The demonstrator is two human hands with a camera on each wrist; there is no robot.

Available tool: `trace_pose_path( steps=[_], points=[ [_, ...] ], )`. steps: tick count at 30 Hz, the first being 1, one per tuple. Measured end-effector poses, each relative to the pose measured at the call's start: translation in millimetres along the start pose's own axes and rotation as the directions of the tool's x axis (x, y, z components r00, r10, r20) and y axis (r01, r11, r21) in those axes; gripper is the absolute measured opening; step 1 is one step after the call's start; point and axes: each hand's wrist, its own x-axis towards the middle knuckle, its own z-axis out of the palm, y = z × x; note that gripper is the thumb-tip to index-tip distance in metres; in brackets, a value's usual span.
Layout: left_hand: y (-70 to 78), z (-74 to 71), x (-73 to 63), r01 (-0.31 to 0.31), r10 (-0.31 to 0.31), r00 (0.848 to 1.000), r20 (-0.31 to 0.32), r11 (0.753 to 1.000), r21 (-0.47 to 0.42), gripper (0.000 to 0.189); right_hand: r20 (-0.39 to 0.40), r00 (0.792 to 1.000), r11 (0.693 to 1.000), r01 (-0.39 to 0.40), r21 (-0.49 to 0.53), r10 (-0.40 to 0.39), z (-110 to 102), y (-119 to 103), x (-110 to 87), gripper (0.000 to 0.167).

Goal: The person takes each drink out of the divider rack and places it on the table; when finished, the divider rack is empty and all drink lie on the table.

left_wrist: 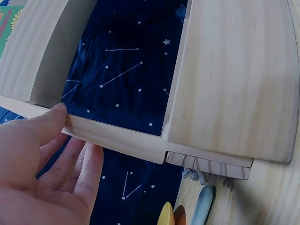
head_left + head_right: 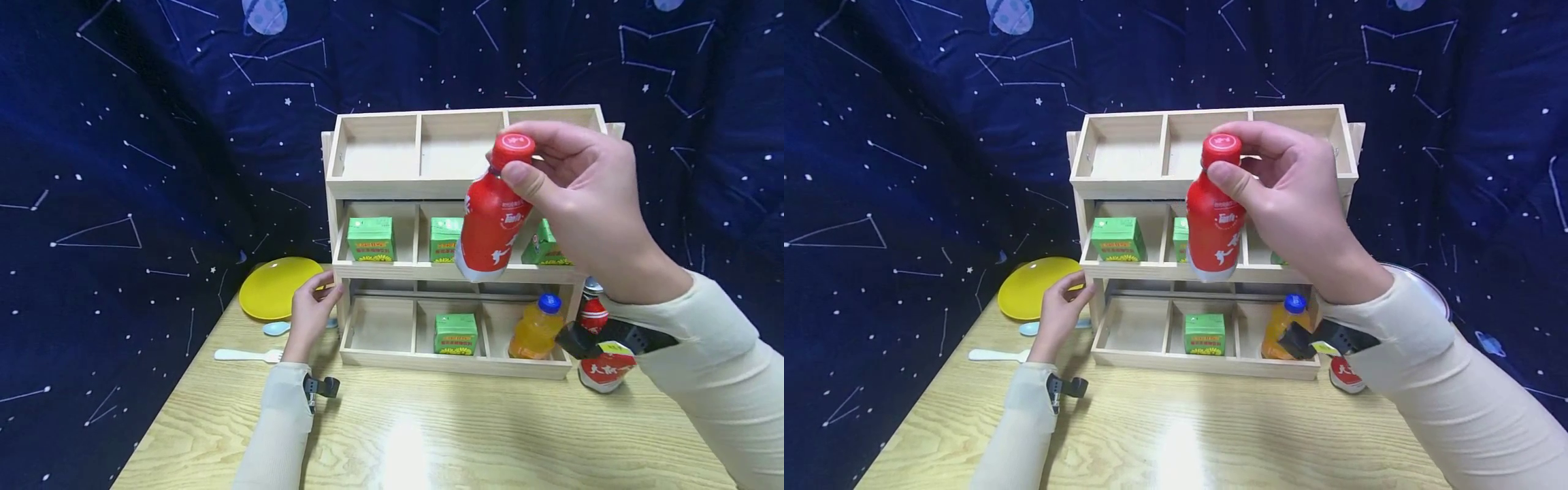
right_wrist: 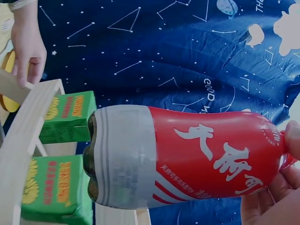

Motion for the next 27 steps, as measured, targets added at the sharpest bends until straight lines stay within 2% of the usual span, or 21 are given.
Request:
trace_pose_path(
  steps=[7, 11, 12, 15, 16, 18, 20, 25, 27],
  points=[
    [2.3, -1.3, 1.8, -0.014, 0.014, 1.0, -0.004, 1.0, 0.004, 0.039, 0.038, 0.998, 0.998, -0.054, 0.038, 0.053, -22.4, 10.6, -29.1, 0.036],
    [1.3, -1.6, 2.0, -0.013, 0.013, 1.0, -0.001, 1.0, 0.008, 0.04, 0.048, 0.994, 0.994, -0.097, -0.044, 0.099, -34.3, 19.0, -48.0, 0.038],
    [0.6, -1.7, 2.0, -0.015, 0.015, 1.0, -0.001, 1.0, 0.004, 0.04, 0.05, 0.993, 0.994, -0.108, -0.019, 0.109, -37.0, 22.5, -52.9, 0.038],
    [-1.6, -2.1, 1.7, -0.026, 0.026, 1.0, -0.009, 1.0, -0.009, 0.039, 0.035, 0.988, 0.987, -0.144, -0.073, 0.147, -45.0, 33.1, -68.8, 0.04],
    [-2.2, -1.9, 1.7, -0.03, 0.03, 1.0, -0.01, 0.999, -0.011, 0.039, 0.024, 0.987, 0.982, -0.159, -0.105, 0.162, -48.3, 37.3, -74.7, 0.041],
    [-2.4, -0.9, 1.7, -0.036, 0.036, 0.999, -0.009, 0.999, -0.014, 0.039, 0.018, 0.98, 0.976, -0.197, -0.094, 0.2, -55.8, 47.0, -86.3, 0.042],
    [-3.2, 0.1, 1.5, -0.039, 0.039, 0.999, -0.013, 0.999, -0.007, 0.038, 0.015, 0.97, 0.954, -0.235, -0.187, 0.242, -63.9, 56.5, -98.9, 0.044],
    [0.8, -0.9, -0.9, -0.039, 0.039, 0.999, -0.015, 0.999, -0.004, 0.037, 0.025, 0.94, 0.905, -0.319, -0.28, 0.339, -87.4, 82.5, -132.6, 0.046],
    [0.6, -1.6, -1.3, -0.035, 0.035, 0.999, -0.012, 0.999, -0.001, 0.037, 0.01, 0.938, 0.908, -0.332, -0.255, 0.345, -96.5, 92.0, -146.8, 0.047]
  ],
)
